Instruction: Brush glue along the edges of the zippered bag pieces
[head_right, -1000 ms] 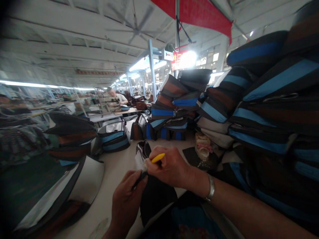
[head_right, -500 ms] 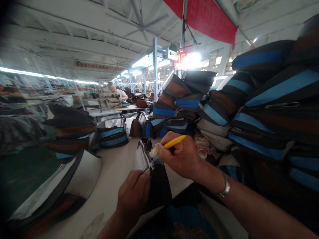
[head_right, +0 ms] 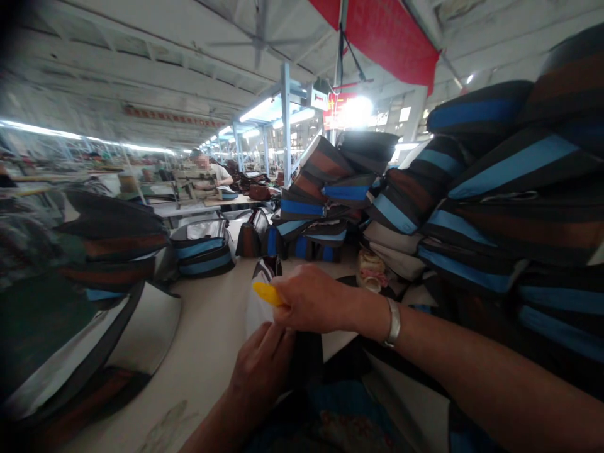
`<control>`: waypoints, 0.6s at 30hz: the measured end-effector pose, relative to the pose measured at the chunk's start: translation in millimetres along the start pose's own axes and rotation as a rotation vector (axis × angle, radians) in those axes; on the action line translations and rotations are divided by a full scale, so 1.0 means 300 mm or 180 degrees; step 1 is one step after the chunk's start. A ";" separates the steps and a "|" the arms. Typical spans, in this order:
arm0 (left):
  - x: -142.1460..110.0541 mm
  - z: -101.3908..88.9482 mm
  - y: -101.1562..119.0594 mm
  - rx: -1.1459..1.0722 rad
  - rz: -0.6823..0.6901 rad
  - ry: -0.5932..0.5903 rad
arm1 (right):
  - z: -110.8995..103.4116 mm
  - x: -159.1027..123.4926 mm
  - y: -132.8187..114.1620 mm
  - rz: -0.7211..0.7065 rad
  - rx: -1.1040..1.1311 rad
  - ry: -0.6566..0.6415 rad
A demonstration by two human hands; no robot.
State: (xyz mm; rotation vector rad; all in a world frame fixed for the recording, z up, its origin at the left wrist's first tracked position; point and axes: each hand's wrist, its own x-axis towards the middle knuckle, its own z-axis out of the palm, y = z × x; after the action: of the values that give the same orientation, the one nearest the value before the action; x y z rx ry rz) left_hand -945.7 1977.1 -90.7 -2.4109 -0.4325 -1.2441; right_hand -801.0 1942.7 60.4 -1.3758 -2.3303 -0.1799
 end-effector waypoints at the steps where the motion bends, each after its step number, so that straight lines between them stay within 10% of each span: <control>1: -0.002 0.003 0.002 0.0004 0.0033 -0.0009 | 0.004 0.006 0.001 -0.0044 -0.0139 -0.0074; 12: -0.063 -0.073 -0.135 -0.0515 0.0383 0.0011 | 0.032 0.020 0.056 0.0384 0.0132 0.0857; 15: -0.151 -0.089 -0.233 -0.0343 -0.0333 0.0208 | 0.015 -0.007 0.065 0.0949 0.1101 0.1627; 18: -0.263 -0.102 -0.271 0.0150 -0.1981 0.0513 | 0.037 -0.041 0.052 0.1257 0.1976 0.2118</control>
State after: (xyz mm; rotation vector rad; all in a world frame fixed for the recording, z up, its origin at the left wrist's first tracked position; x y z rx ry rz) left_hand -1046.9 2026.5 -123.5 -2.1788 -1.2077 -1.6303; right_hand -785.8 1944.1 43.5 -1.1768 -1.3723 0.1731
